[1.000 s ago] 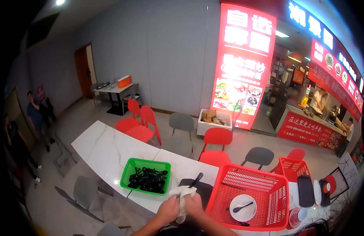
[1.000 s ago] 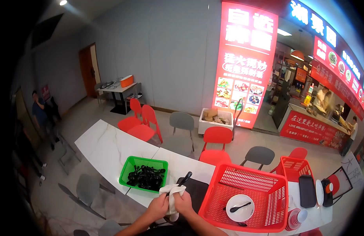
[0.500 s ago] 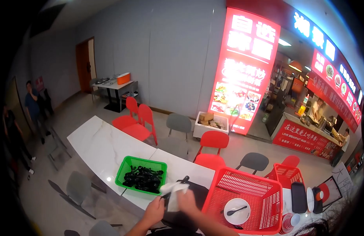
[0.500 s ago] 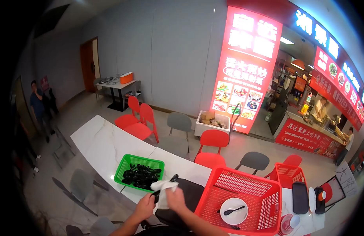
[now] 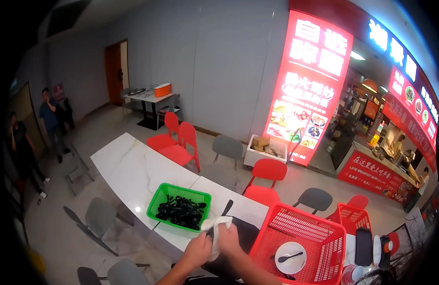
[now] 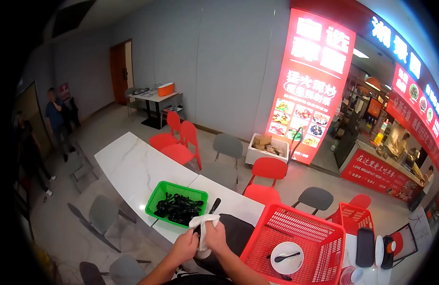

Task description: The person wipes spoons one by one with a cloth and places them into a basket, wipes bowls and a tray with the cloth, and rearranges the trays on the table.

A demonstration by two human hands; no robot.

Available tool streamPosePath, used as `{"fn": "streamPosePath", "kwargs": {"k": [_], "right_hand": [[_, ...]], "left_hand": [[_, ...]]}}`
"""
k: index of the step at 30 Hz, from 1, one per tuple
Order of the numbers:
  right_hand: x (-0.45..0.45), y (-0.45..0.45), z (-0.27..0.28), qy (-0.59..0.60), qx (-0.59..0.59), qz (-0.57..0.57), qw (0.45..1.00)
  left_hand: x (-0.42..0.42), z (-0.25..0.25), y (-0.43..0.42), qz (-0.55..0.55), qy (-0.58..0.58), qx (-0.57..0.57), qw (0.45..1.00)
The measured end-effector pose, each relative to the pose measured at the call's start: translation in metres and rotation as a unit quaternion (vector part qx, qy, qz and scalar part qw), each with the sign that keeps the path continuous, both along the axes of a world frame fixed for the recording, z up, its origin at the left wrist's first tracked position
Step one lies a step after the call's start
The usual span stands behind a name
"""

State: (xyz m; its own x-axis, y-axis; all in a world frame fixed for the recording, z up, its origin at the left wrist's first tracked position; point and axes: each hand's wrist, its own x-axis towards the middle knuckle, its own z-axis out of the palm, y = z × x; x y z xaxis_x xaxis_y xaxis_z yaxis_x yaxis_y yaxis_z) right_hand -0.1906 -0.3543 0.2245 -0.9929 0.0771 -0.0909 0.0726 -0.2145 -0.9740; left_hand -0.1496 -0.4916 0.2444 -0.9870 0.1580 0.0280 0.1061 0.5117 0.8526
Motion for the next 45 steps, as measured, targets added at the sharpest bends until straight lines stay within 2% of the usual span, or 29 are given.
{"fn": "streamPosePath", "kwargs": {"k": [1,3,5,8,10,11,13,14,16,18,21,24,27,29,32,35,36,37,38,39,41,45], "right_hand": [[-0.002,0.001,0.009,0.009,0.024,-0.044,0.999],[-0.029,0.02,-0.029,-0.002,-0.09,-0.083,0.992],[-0.033,0.03,-0.019,-0.017,-0.204,-0.112,0.972],[-0.034,0.037,-0.044,-0.035,-0.276,-0.11,0.954],[-0.038,0.063,-0.051,-0.064,-0.299,-0.155,0.939],[-0.046,0.099,-0.067,0.003,-0.365,-0.108,0.925],[-0.039,0.152,-0.048,0.02,-0.38,-0.088,0.921],[-0.029,0.17,-0.041,0.034,-0.386,-0.068,0.919],[-0.006,0.186,-0.019,0.027,-0.373,-0.042,0.926],[0.007,0.189,-0.012,0.012,-0.357,-0.025,0.934],[0.02,0.191,-0.024,-0.005,-0.353,-0.014,0.935],[0.025,0.18,-0.046,-0.011,-0.348,-0.009,0.937],[0.037,0.172,-0.049,-0.002,-0.348,-0.056,0.936],[0.048,0.179,-0.043,0.005,-0.338,-0.069,0.938],[0.073,0.191,-0.012,0.011,-0.313,-0.1,0.944],[0.102,0.209,-0.007,0.02,-0.32,-0.114,0.94],[0.112,0.206,0.007,0.028,-0.295,-0.113,0.948],[0.12,0.211,0.002,0.019,-0.328,-0.086,0.94],[0.128,0.213,-0.003,0.02,-0.312,-0.085,0.946],[0.136,0.213,-0.009,0.018,-0.296,-0.082,0.951],[0.151,0.208,-0.018,0.026,-0.302,-0.108,0.947],[0.185,0.215,-0.019,0.055,-0.301,-0.146,0.941]], "left_hand": [[0.0,-0.006,0.001,-0.01,-0.011,0.014,1.0],[0.006,-0.016,0.003,-0.025,-0.026,0.001,0.999],[0.012,-0.017,0.002,-0.022,0.0,-0.026,0.999],[0.014,-0.023,-0.009,-0.034,-0.023,-0.028,0.999],[0.015,-0.054,-0.025,-0.037,-0.058,-0.024,0.997],[0.017,-0.077,-0.046,-0.056,-0.091,-0.006,0.994],[0.016,-0.112,-0.092,-0.027,-0.193,0.054,0.979],[0.013,-0.123,-0.112,0.025,-0.262,0.096,0.96],[0.0,-0.121,-0.137,0.069,-0.24,0.113,0.962],[-0.033,-0.182,-0.161,0.131,-0.227,0.171,0.95],[-0.076,-0.211,-0.167,0.214,-0.289,0.317,0.878],[-0.107,-0.206,-0.153,0.22,-0.329,0.482,0.782],[-0.147,-0.229,-0.15,0.225,-0.372,0.496,0.751],[-0.174,-0.263,-0.156,0.231,-0.364,0.479,0.765],[-0.195,-0.275,-0.15,0.278,-0.359,0.444,0.773],[-0.209,-0.298,-0.141,0.292,-0.429,0.502,0.692],[-0.208,-0.291,-0.114,0.256,-0.412,0.484,0.728],[-0.19,-0.267,-0.088,0.218,-0.395,0.465,0.762],[-0.167,-0.238,-0.063,0.18,-0.376,0.446,0.792],[-0.147,-0.213,-0.032,0.123,-0.377,0.439,0.806],[-0.102,-0.156,0.03,-0.034,-0.324,0.373,0.869],[-0.048,-0.117,0.128,-0.29,-0.291,0.26,0.874]]}}
